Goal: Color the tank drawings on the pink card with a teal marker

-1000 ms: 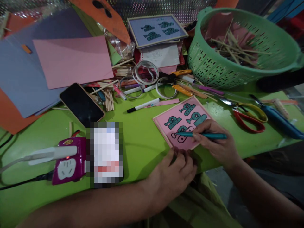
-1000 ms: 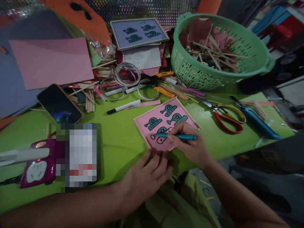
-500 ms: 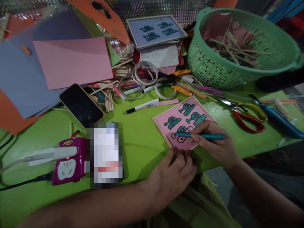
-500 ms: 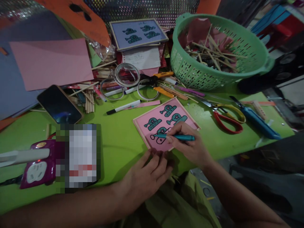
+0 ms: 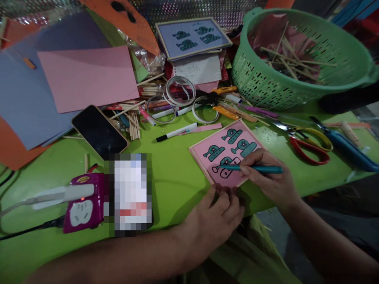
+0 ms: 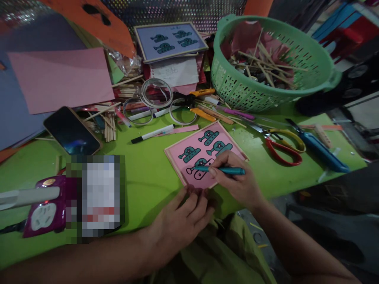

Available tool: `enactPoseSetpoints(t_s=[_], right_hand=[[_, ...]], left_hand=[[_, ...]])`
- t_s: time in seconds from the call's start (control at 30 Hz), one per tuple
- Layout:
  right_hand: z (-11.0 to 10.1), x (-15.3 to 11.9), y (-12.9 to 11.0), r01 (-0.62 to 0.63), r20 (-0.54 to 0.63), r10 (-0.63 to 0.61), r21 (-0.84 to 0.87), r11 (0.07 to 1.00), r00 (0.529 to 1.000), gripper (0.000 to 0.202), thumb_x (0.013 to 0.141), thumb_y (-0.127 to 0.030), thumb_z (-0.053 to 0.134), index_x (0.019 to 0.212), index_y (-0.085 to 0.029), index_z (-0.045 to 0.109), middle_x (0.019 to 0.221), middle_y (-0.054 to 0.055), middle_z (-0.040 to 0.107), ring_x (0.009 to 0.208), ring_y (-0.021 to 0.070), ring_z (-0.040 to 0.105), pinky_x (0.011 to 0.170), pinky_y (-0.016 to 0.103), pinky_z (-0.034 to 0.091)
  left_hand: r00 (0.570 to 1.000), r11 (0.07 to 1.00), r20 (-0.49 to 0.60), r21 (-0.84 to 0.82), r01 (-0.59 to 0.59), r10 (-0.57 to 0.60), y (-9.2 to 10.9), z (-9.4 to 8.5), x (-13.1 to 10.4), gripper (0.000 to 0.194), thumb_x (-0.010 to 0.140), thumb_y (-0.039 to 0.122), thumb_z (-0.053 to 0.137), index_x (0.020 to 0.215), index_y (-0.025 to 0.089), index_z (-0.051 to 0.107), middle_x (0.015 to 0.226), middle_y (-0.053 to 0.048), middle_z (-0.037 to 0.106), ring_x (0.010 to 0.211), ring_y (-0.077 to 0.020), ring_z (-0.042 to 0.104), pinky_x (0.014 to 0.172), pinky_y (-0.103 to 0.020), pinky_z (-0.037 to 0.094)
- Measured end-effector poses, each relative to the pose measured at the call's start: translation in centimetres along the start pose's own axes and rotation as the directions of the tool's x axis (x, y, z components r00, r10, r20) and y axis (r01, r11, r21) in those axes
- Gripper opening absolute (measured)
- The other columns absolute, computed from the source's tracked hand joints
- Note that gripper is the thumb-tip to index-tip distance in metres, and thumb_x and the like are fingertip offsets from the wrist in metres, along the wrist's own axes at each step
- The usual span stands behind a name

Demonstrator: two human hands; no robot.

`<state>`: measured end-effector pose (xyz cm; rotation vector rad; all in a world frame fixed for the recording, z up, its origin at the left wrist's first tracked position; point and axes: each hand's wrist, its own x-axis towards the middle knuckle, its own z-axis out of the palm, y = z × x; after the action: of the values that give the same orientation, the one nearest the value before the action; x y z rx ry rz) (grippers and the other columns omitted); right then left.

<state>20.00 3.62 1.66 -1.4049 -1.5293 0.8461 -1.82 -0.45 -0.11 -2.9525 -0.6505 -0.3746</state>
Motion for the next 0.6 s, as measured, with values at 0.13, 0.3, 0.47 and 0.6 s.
enactPoseSetpoints(t_s=[0.13, 0.3, 0.47, 0.6], right_hand=[[0.01, -0.07, 0.1, -0.017, -0.021, 0.017, 0.003, 1.0, 1.0, 0.014, 0.089, -0.026, 0.077, 0.082, -0.025, 0.065, 0.068, -0.001, 0.066, 0.056, 0.0141, 0.06, 0.051, 0.026, 0.047], [0.01, 0.0, -0.16, -0.035, -0.035, 0.035, -0.007, 0.999, 0.999, 0.014, 0.088, -0.024, 0.077, 0.08, -0.024, 0.065, 0.067, -0.001, 0.066, 0.056, 0.0133, 0.06, 0.052, 0.024, 0.047], [-0.01, 0.07, -0.24, -0.033, -0.029, 0.033, 0.006, 0.999, 0.999, 0.015, 0.089, -0.028, 0.077, 0.081, -0.024, 0.064, 0.066, -0.002, 0.066, 0.053, 0.0123, 0.057, 0.05, 0.024, 0.045], [0.11, 0.01, -0.01, -0.02, -0.031, 0.02, -0.007, 1.0, 0.999, 0.015, 0.088, -0.03, 0.078, 0.081, -0.025, 0.065, 0.067, -0.001, 0.066, 0.056, 0.0142, 0.061, 0.051, 0.025, 0.048]], left_hand=[[1.0, 1.0, -0.01, -0.008, 0.0, 0.0, -0.1, -0.04, 0.09, 0.037, 0.108, 0.026, 0.046, 0.141, 0.024, 0.064, 0.141, -0.004, 0.065, 0.121, -0.0204, 0.059, 0.111, -0.044, 0.041], [1.0, 1.0, 0.02, 0.001, -0.005, 0.005, -0.18, -0.32, 0.17, 0.038, 0.108, 0.027, 0.046, 0.143, 0.025, 0.063, 0.143, -0.005, 0.064, 0.121, -0.0201, 0.059, 0.112, -0.044, 0.041], [1.0, 1.0, 0.018, 0.002, -0.009, 0.009, -0.15, -0.29, 0.17, 0.039, 0.108, 0.026, 0.046, 0.143, 0.025, 0.063, 0.143, -0.005, 0.063, 0.12, -0.02, 0.059, 0.111, -0.045, 0.04], [1.0, 1.0, 0.022, 0.008, -0.008, 0.007, -0.04, -0.07, 0.15, 0.039, 0.108, 0.026, 0.046, 0.144, 0.023, 0.061, 0.145, -0.007, 0.062, 0.121, -0.0205, 0.059, 0.111, -0.045, 0.04]])
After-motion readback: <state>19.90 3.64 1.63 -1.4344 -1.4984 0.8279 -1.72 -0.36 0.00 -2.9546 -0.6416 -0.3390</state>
